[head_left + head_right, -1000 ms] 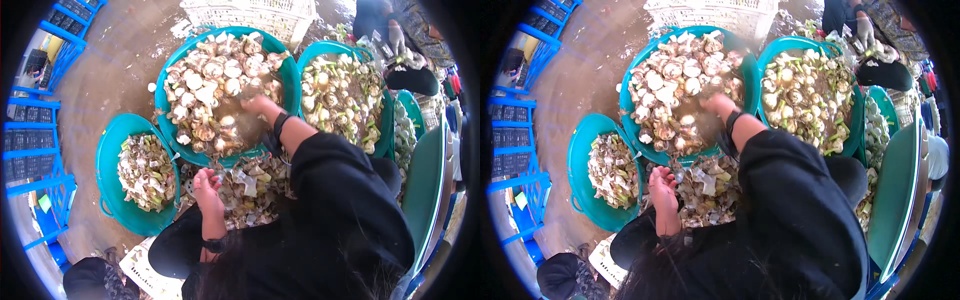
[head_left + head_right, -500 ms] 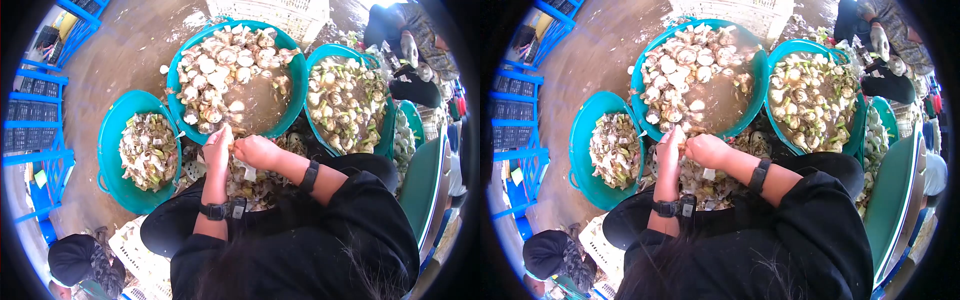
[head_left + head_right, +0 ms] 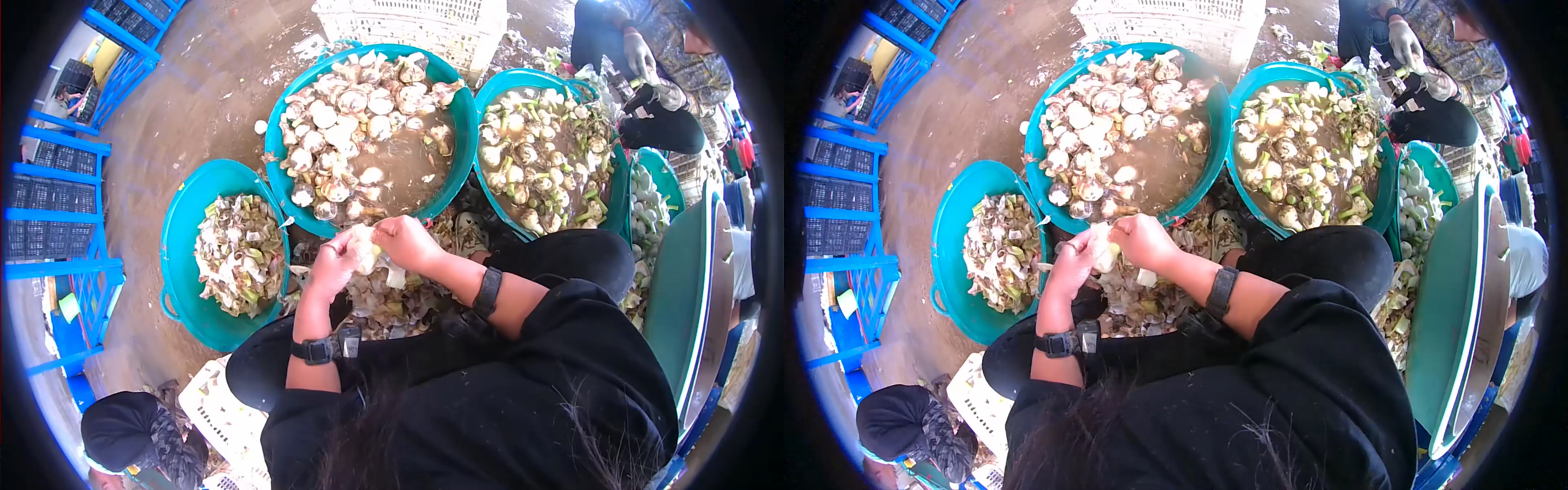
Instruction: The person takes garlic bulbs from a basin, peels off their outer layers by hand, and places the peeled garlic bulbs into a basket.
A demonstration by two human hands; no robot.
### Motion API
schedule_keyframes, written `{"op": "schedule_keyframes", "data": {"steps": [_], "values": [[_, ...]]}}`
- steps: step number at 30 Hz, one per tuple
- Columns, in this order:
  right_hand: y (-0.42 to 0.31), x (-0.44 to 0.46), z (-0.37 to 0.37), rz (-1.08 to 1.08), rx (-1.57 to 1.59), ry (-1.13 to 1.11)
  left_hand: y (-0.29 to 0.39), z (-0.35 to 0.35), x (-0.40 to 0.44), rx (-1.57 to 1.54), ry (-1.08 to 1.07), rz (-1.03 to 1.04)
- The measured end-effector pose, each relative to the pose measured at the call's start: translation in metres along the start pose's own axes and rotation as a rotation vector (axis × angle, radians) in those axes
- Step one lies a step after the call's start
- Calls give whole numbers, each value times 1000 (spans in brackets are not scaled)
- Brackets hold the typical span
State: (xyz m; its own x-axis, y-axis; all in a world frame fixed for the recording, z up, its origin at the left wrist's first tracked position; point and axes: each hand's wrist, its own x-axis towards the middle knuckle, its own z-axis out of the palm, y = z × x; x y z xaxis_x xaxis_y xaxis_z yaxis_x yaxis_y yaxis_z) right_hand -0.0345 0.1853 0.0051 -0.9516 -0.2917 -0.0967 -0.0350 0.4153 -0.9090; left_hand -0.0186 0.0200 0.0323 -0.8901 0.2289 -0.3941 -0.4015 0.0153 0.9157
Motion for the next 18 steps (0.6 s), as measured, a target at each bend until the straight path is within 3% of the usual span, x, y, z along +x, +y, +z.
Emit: {"op": "schedule_keyframes", "data": {"steps": [1,3,5,7,9,10,11,13,14,15,16,18], "values": [[1,3,-2,-1,1,2,1,3,-4,103,-63,111],[4,12,-8,657,389,-152,7,13,-13,215,-87,228],[5,14,-11,679,522,-190,10,17,-16,843,100,703],[0,12,-12,711,1073,-163,6,20,-19,1016,129,713],[-16,5,-23,647,1140,-215,-18,18,-13,427,249,647],[-18,1,-22,481,1296,-249,-29,10,-6,425,232,700],[-22,-5,-23,309,1445,-282,-26,21,-8,18,407,628],[-30,-23,-34,239,1416,-277,-21,15,-7,-985,467,207],[-30,-30,-44,73,1205,-235,-27,4,-7,-983,476,212],[-30,-36,-55,-85,992,-194,-38,-13,-6,-1175,382,71],[-30,-36,-68,-51,1223,-133,-46,-23,-8,-1363,284,-75],[-31,-27,-93,7,1501,25,-35,-23,-16,-1284,362,-62]]}}
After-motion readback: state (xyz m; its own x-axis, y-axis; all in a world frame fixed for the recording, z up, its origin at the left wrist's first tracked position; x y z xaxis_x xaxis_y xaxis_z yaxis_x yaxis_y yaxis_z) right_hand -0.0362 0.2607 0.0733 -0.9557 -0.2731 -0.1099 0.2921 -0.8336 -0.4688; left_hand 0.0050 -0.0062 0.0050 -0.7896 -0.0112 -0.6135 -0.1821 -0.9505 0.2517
